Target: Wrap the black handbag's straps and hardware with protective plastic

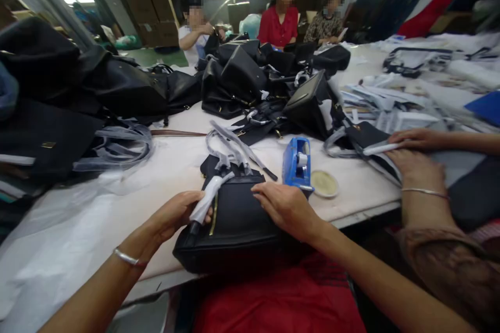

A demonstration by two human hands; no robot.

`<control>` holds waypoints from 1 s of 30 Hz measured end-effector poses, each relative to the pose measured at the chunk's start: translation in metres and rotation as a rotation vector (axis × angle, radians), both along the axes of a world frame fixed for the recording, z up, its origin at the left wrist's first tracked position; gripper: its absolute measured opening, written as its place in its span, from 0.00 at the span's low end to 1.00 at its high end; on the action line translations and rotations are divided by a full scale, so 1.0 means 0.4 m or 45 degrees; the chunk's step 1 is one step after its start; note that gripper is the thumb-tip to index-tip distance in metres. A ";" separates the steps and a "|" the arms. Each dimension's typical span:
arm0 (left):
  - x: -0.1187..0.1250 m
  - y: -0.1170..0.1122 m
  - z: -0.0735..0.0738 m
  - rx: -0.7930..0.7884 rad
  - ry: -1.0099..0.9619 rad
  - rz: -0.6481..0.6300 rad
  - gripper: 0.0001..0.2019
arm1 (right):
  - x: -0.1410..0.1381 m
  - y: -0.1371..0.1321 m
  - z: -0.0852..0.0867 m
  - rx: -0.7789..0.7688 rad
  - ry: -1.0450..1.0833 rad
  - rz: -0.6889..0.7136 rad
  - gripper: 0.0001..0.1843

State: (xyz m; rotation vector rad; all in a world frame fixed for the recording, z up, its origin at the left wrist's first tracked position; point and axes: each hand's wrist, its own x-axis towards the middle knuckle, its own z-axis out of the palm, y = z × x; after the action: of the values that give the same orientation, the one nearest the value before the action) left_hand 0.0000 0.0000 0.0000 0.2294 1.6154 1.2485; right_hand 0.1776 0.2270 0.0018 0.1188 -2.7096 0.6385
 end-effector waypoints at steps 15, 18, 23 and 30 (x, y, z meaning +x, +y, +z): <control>-0.035 -0.018 -0.040 -0.413 0.554 -0.116 0.23 | 0.138 0.002 -0.066 -0.619 -0.088 -0.330 0.09; -0.068 -0.043 -0.062 -0.530 0.803 -0.101 0.25 | 0.119 0.037 -0.042 -0.624 -0.054 -0.283 0.14; -0.114 -0.058 -0.111 -0.453 0.728 0.045 0.26 | 0.068 0.078 0.001 -0.511 0.100 -0.249 0.17; -0.069 -0.056 -0.082 -0.381 0.699 0.052 0.24 | 0.072 0.115 0.012 -0.300 0.062 -0.351 0.21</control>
State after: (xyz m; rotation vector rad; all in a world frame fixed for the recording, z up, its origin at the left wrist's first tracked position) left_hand -0.0274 -0.0225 -0.0328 0.3740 2.2629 1.0023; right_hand 0.2063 0.2728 0.0065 -0.2888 -2.5174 0.8482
